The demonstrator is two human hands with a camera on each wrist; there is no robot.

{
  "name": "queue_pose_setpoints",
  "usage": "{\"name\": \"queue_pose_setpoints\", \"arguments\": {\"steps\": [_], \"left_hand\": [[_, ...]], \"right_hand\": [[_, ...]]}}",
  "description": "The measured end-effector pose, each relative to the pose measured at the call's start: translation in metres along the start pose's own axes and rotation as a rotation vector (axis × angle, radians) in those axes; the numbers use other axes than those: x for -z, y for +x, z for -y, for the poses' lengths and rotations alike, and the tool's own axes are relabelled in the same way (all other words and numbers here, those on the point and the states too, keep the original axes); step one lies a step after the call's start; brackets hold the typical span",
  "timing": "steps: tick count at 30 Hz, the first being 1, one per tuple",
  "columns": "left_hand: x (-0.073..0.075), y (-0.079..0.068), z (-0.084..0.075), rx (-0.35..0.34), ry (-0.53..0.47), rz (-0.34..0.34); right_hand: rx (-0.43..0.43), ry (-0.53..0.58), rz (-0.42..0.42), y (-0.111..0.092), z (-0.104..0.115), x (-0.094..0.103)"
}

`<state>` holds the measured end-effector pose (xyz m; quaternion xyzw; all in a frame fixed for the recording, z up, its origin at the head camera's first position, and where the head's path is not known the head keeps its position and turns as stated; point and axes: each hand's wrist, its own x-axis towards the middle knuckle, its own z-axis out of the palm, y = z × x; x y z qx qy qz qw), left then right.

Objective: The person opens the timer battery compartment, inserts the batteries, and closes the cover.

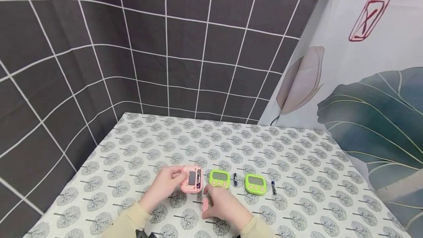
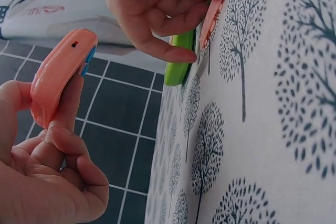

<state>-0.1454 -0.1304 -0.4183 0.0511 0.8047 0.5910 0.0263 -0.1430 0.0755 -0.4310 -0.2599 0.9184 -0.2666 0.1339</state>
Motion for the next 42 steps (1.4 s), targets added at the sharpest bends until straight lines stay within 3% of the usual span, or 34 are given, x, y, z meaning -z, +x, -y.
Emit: {"name": "queue_pose_setpoints", "arguments": {"steps": [22, 33, 42], "left_hand": [[0.001, -0.001, 0.001, 0.000, -0.027, 0.012], [0.000, 0.001, 0.006, -0.011, 0.023, 0.038], [-0.001, 0.000, 0.005, -0.008, 0.014, 0.018]], "right_hand": [[0.025, -0.081, -0.008, -0.001, 0.004, -0.004], [-0.052, 0.259, 0.001, -0.003, -0.003, -0.001], [0.001, 0.459, -0.023, 0.001, -0.011, 0.003]]}}
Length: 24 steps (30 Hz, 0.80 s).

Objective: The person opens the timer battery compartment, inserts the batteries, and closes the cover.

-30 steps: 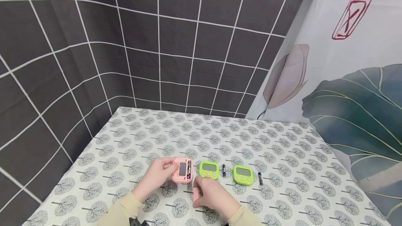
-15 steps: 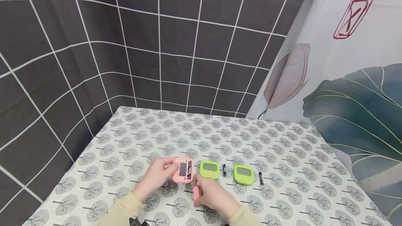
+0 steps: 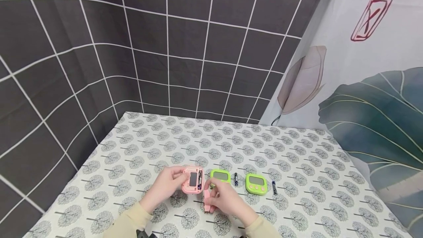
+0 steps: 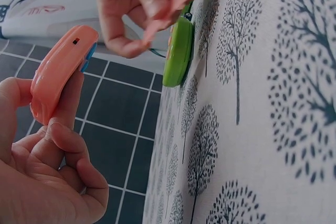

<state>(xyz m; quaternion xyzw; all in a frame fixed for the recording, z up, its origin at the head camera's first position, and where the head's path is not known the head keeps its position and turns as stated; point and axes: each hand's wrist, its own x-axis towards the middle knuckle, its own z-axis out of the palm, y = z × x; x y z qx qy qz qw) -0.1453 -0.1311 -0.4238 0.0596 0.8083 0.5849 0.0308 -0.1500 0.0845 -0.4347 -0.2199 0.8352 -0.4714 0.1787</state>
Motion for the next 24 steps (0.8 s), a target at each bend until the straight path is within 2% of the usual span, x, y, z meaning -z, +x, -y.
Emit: {"name": "queue_pose_setpoints", "arguments": {"steps": [7, 18, 24], "left_hand": [[0.001, 0.000, -0.001, 0.000, -0.006, -0.001], [-0.001, -0.001, -0.004, -0.002, 0.006, 0.005], [-0.002, -0.001, -0.005, -0.001, -0.004, 0.014]], "right_hand": [[0.029, 0.177, -0.042, 0.004, 0.002, 0.007], [0.057, 0.291, -0.108, 0.003, 0.009, 0.015], [0.058, 0.308, -0.145, 0.004, 0.011, 0.016]]}}
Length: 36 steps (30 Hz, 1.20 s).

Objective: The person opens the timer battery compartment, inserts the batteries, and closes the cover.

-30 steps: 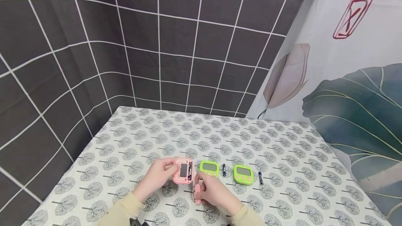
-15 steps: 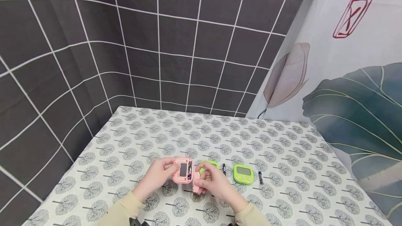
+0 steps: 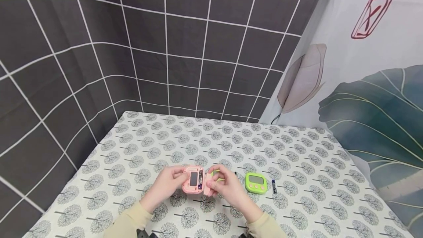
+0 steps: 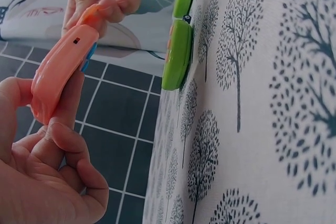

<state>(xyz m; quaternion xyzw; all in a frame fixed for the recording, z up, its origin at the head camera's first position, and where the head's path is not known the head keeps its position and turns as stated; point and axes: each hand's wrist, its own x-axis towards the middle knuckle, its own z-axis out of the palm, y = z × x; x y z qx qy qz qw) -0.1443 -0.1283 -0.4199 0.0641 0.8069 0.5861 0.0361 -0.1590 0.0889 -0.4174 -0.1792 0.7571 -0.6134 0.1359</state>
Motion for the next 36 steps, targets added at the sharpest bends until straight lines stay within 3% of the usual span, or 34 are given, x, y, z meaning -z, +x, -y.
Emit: {"name": "queue_pose_setpoints", "arguments": {"steps": [17, 36], "left_hand": [[-0.0014, 0.0006, -0.0001, -0.016, 0.044, 0.050], [-0.0039, -0.0018, 0.0005, -0.053, 0.044, 0.045]], "right_hand": [[0.009, -0.018, -0.007, 0.0002, 0.0062, -0.0009], [-0.071, -0.022, -0.039, 0.0019, 0.0068, -0.0027]]}}
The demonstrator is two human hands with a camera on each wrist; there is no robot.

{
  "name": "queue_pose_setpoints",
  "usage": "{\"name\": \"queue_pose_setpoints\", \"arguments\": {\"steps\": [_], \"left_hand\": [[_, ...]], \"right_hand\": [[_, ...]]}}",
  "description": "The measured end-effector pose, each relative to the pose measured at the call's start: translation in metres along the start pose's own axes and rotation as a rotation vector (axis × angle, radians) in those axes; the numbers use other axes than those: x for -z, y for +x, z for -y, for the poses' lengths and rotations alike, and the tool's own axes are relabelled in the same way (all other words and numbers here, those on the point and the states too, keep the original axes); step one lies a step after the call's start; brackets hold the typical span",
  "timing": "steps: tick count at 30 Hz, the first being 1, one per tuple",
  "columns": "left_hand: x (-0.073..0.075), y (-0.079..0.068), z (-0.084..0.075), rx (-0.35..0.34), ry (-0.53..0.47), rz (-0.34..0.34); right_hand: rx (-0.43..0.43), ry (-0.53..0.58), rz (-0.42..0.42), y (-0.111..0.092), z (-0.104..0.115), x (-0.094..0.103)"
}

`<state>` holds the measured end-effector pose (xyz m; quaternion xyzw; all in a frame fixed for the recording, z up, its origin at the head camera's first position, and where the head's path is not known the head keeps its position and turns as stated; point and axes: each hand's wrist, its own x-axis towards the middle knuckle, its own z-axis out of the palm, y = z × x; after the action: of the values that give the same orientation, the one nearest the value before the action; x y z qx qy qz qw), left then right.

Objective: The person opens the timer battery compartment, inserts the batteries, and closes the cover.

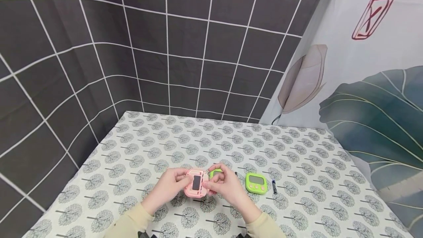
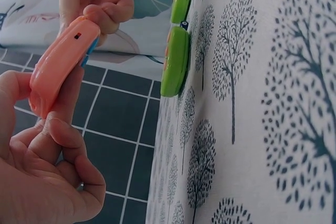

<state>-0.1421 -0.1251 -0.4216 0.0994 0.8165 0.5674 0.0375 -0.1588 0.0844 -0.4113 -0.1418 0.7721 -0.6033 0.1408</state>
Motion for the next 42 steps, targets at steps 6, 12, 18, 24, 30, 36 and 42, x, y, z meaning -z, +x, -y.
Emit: {"name": "queue_pose_setpoints", "arguments": {"steps": [6, 12, 18, 24, 30, 36, 42], "left_hand": [[-0.0007, -0.0005, 0.0001, -0.001, 0.044, 0.006], [-0.0019, 0.0002, 0.0014, -0.026, 0.087, 0.023], [-0.0020, -0.0007, -0.0002, -0.030, 0.082, 0.035], [-0.0017, -0.0011, -0.0018, -0.035, 0.079, 0.061], [-0.0013, -0.0013, -0.0028, -0.039, 0.070, 0.077], [-0.0008, -0.0010, -0.0047, -0.035, 0.025, 0.092], [-0.0017, -0.0005, -0.0043, -0.042, 0.025, 0.096]], "right_hand": [[-0.018, 0.029, 0.009, -0.0007, -0.0003, 0.0009], [-0.041, 0.053, 0.036, -0.0020, 0.0006, 0.0027], [-0.090, 0.088, 0.098, -0.0035, 0.0008, 0.0043], [-0.138, 0.119, 0.136, -0.0046, 0.0010, 0.0065], [-0.140, 0.112, 0.128, -0.0043, 0.0011, 0.0069], [-0.126, 0.105, 0.104, -0.0043, -0.0005, 0.0058], [-0.096, 0.082, 0.078, -0.0039, -0.0015, 0.0059]]}}
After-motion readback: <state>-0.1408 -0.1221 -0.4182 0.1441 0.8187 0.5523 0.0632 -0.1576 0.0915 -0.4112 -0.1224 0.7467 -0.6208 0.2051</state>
